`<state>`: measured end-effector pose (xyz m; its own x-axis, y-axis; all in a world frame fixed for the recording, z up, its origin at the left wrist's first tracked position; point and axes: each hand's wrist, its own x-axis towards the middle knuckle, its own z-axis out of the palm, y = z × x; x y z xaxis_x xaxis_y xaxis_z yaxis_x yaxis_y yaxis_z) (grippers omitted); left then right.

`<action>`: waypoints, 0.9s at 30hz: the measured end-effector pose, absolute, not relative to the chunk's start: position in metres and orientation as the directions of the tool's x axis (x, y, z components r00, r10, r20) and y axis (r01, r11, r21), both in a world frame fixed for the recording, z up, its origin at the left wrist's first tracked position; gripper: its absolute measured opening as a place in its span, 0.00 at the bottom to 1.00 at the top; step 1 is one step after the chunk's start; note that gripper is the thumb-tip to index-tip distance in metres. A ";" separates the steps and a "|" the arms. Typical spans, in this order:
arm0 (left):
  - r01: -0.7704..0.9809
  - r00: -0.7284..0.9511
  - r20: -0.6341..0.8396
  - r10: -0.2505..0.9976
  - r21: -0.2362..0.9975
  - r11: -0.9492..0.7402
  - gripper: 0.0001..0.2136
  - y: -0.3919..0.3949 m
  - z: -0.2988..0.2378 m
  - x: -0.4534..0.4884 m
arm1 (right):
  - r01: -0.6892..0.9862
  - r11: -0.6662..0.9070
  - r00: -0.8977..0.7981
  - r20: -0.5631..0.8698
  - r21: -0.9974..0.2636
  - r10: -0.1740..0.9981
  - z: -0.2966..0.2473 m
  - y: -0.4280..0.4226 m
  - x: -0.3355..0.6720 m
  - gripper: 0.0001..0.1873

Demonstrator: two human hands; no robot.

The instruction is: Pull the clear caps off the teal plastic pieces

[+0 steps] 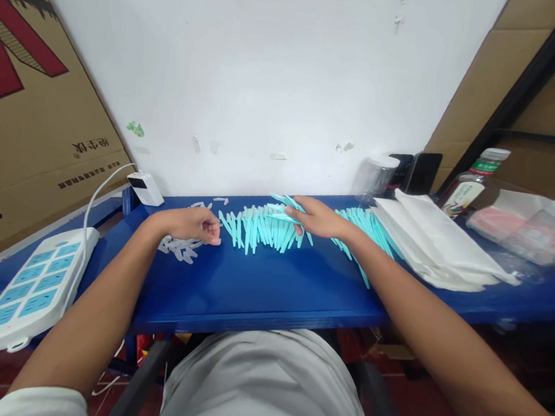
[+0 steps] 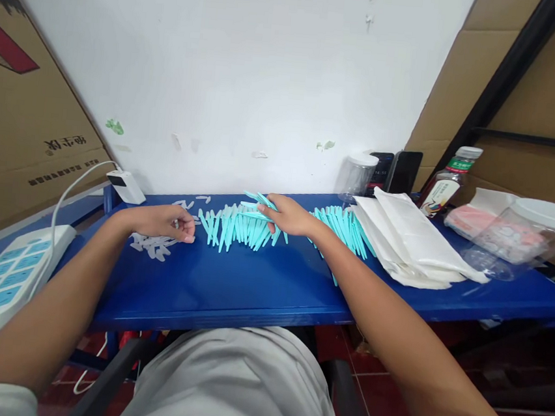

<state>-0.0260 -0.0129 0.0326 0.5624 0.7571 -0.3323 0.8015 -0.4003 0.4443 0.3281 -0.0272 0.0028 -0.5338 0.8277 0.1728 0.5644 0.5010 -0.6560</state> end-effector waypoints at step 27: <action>0.184 0.165 0.334 0.928 0.914 -0.362 0.20 -0.031 -0.013 0.055 | 0.604 0.606 -0.496 0.351 -0.518 0.794 -0.005 -0.029 0.319 0.13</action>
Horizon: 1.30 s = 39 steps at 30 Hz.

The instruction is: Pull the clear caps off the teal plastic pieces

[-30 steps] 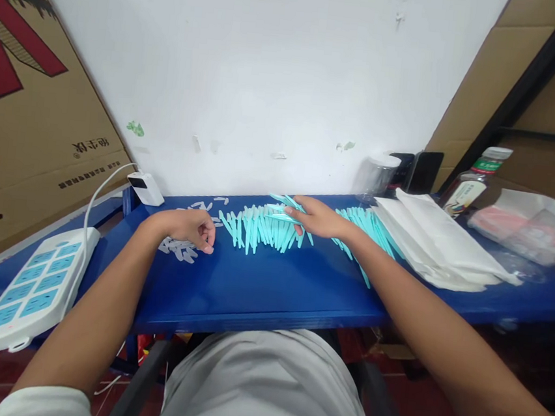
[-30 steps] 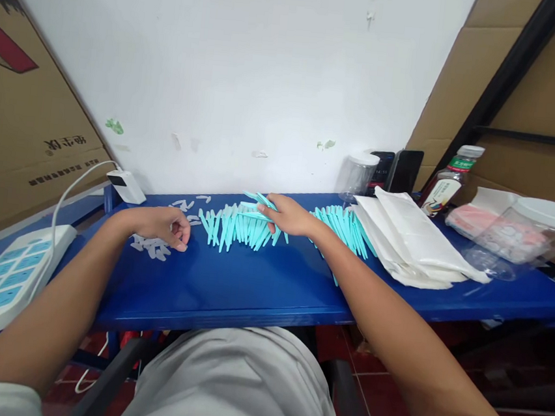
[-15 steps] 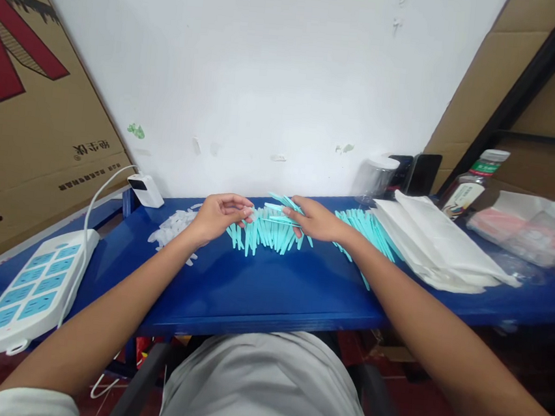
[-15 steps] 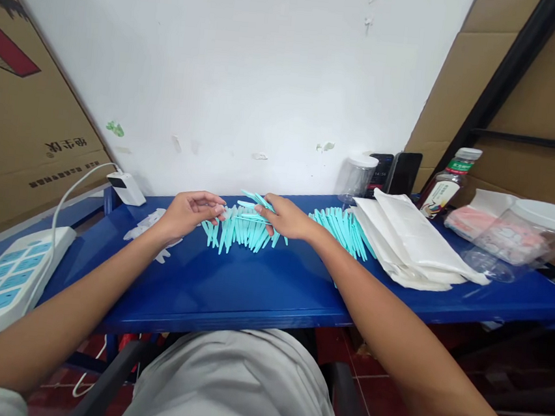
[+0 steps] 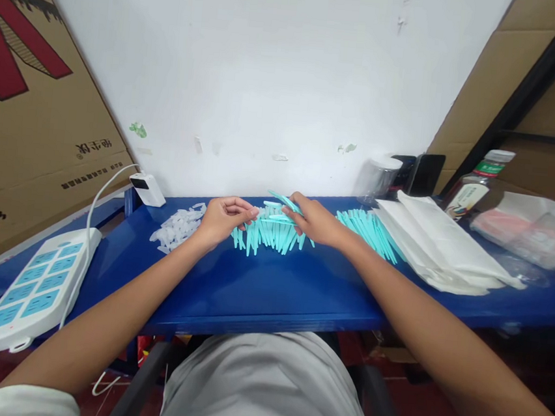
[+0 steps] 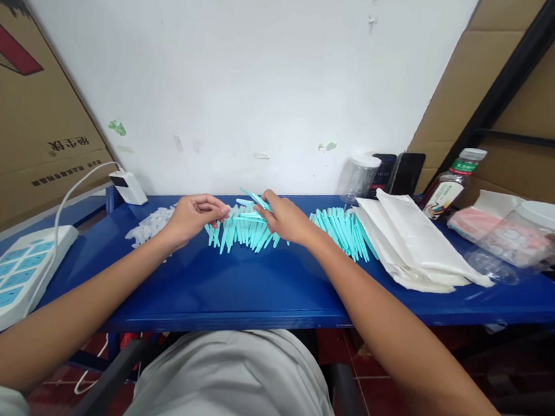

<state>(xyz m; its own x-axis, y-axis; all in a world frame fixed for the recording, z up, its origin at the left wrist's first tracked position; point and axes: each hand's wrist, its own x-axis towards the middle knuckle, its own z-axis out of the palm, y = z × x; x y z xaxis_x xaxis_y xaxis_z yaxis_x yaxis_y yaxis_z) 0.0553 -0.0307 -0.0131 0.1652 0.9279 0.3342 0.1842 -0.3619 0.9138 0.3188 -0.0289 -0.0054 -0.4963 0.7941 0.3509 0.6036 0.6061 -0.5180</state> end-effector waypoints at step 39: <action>0.134 0.250 0.120 0.961 0.978 -0.157 0.24 -0.030 -0.015 0.053 | 0.887 0.438 -0.310 0.513 -0.146 0.800 -0.005 -0.020 0.322 0.18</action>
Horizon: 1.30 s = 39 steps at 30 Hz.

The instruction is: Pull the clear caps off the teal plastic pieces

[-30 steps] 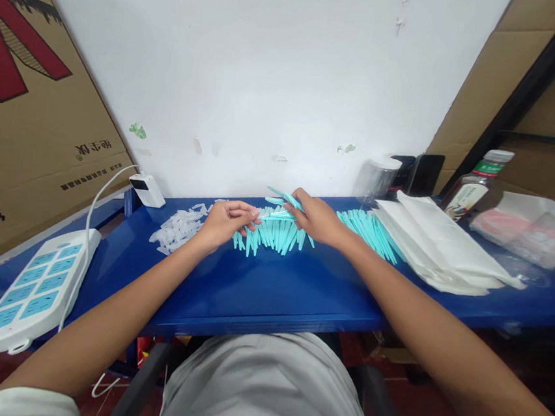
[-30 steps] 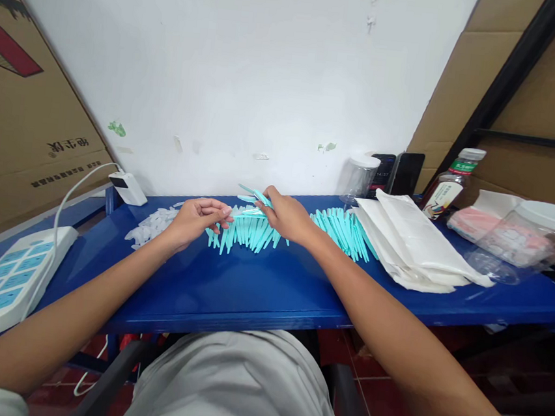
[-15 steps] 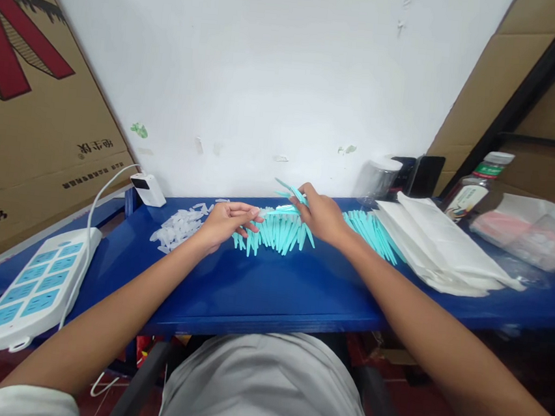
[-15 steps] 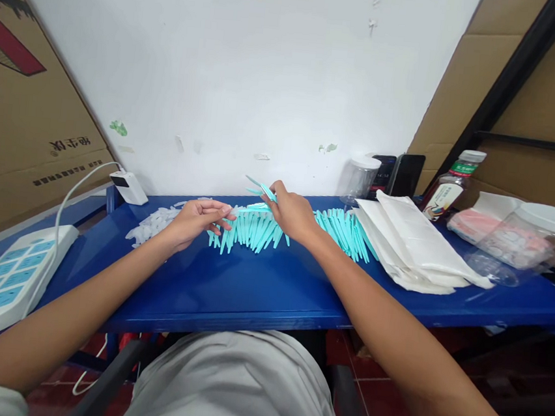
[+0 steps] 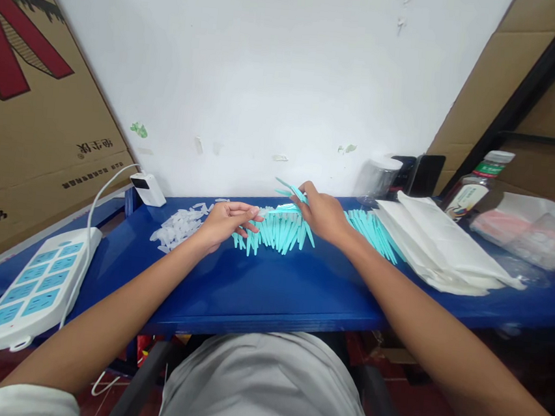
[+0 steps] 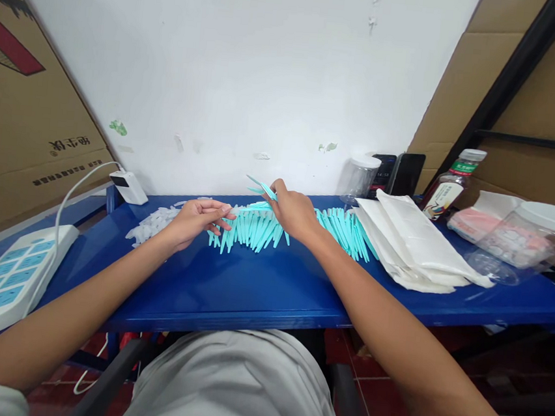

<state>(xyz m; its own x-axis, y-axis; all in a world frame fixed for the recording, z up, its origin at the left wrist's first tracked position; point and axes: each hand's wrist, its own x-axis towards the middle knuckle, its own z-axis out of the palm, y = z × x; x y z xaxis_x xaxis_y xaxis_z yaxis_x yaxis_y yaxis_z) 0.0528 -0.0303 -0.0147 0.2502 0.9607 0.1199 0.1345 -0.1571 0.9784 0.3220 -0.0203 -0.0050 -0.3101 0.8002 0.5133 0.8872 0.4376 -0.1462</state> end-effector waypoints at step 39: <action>0.161 0.315 0.052 0.948 0.981 -0.107 0.23 -0.036 -0.029 0.067 | 0.911 0.392 -0.305 0.427 -0.130 0.851 -0.008 -0.035 0.297 0.15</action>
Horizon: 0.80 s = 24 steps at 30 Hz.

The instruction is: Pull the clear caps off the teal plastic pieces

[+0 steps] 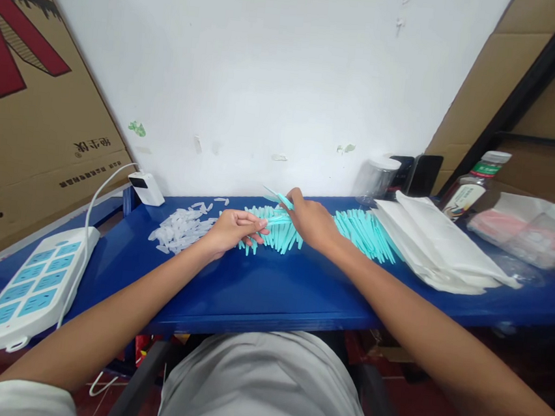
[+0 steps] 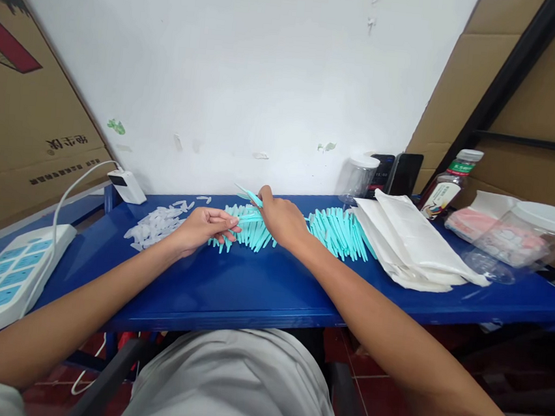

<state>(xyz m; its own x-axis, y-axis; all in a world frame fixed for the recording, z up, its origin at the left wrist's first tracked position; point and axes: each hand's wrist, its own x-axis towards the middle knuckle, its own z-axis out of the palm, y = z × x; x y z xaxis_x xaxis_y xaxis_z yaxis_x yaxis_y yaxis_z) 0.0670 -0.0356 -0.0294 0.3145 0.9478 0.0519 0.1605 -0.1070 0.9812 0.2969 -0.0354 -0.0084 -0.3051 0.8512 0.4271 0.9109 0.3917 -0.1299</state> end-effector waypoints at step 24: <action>0.954 0.248 -0.345 0.905 0.247 -0.167 0.17 -0.007 0.024 -0.043 | 0.872 0.437 -0.278 0.510 -0.221 0.814 0.001 -0.025 0.319 0.17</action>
<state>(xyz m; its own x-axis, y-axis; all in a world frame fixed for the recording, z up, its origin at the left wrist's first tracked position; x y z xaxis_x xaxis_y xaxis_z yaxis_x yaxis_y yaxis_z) -0.0432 -0.0072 0.0241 0.2477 0.9055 -0.3447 0.9545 -0.1670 0.2472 0.3189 -0.0250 0.0007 -0.2779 0.8138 0.5104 0.8719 0.4367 -0.2215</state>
